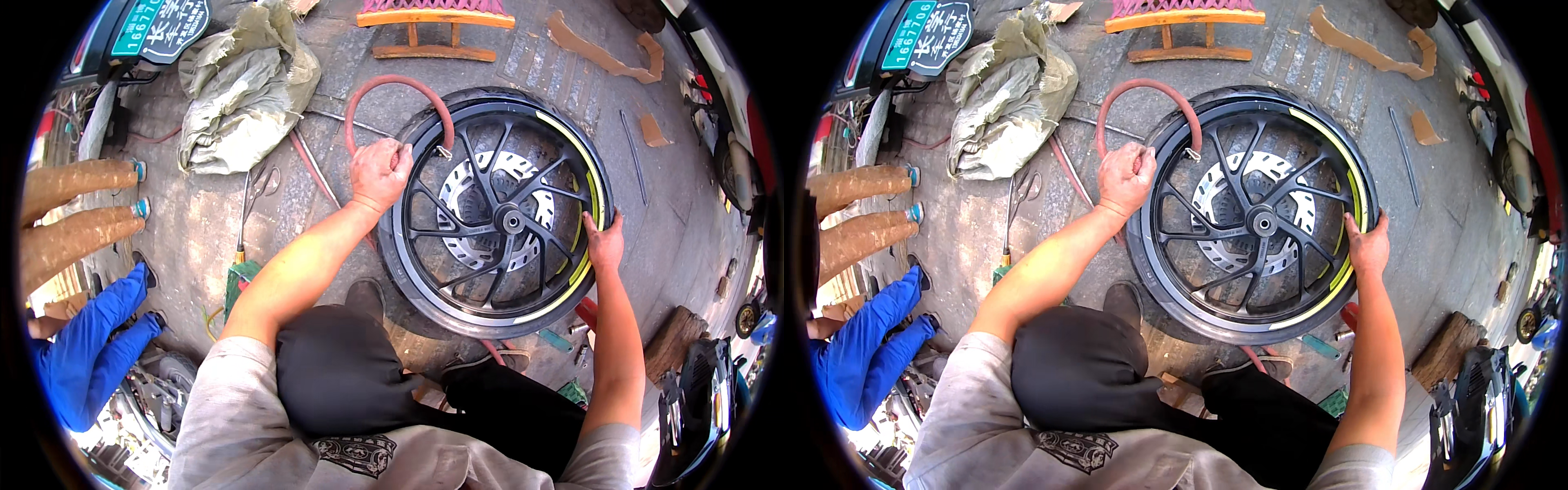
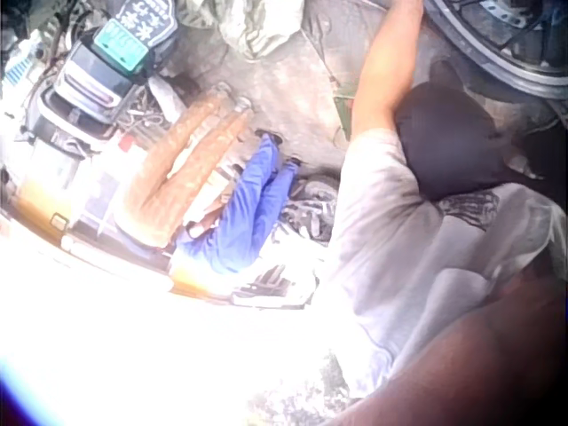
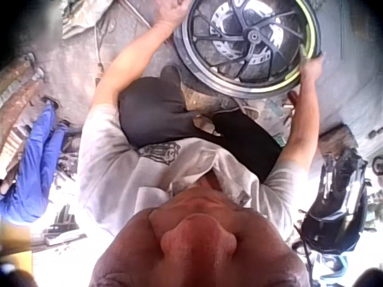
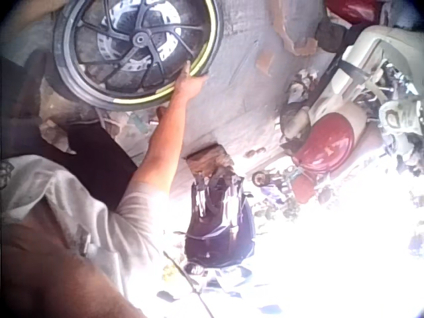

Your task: The person cleans and services a motorcycle wheel by spraying it, wiping the tire and rim with a cloth, and prying the tire bead with metal tools.

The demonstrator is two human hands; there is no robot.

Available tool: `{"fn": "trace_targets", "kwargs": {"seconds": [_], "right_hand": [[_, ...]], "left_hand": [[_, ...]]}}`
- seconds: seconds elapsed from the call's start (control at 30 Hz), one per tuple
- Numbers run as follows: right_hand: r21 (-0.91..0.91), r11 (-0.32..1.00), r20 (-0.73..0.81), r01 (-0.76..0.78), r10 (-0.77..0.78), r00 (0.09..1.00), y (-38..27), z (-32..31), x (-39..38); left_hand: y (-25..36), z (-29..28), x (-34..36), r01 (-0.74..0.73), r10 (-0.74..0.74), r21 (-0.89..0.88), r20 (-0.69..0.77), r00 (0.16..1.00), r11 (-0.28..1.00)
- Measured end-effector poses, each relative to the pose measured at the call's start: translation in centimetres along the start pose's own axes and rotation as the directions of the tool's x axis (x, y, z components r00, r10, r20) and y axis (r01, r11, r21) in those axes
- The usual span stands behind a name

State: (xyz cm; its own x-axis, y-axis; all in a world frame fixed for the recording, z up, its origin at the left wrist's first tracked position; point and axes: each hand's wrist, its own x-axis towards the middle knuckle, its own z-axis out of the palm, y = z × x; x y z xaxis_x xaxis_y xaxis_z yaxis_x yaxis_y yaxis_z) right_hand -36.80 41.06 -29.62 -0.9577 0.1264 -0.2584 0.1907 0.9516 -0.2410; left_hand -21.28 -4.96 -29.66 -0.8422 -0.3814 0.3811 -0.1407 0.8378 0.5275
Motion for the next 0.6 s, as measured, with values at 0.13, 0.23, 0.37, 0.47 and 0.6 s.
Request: {"fn": "trace_targets", "kwargs": {"seconds": [0.13,0.23,0.37,0.47,0.6], "right_hand": [[-0.122,0.992,0.004,-0.016,0.016,1.0,-0.2,0.2,0.1],[-0.355,0.924,-0.16,0.143,-0.211,0.964,-1.7,0.3,0.1],[-0.029,0.734,-0.25,0.678,-0.662,0.706,-16.5,-1.2,-4.4],[0.457,0.495,-0.059,0.739,-0.812,0.581,-30.5,-0.6,-11.3],[0.46,0.294,0.244,0.838,-0.949,0.199,-44.9,5.9,-17.9]], "left_hand": [[0.1,-0.5,0.2,0.026,-0.027,-0.06,-0.012,1.0,0.998],[-0.1,0.0,0.0,0.032,-0.038,-0.123,-0.048,0.998,0.992],[-0.6,-0.7,-0.1,0.031,-0.046,-0.196,-0.075,0.996,0.98],[-1.0,-0.7,-0.3,0.031,-0.05,-0.166,-0.111,0.993,0.986],[-1.4,-2.2,-0.7,0.019,-0.041,-0.147,-0.15,0.988,0.989]]}}
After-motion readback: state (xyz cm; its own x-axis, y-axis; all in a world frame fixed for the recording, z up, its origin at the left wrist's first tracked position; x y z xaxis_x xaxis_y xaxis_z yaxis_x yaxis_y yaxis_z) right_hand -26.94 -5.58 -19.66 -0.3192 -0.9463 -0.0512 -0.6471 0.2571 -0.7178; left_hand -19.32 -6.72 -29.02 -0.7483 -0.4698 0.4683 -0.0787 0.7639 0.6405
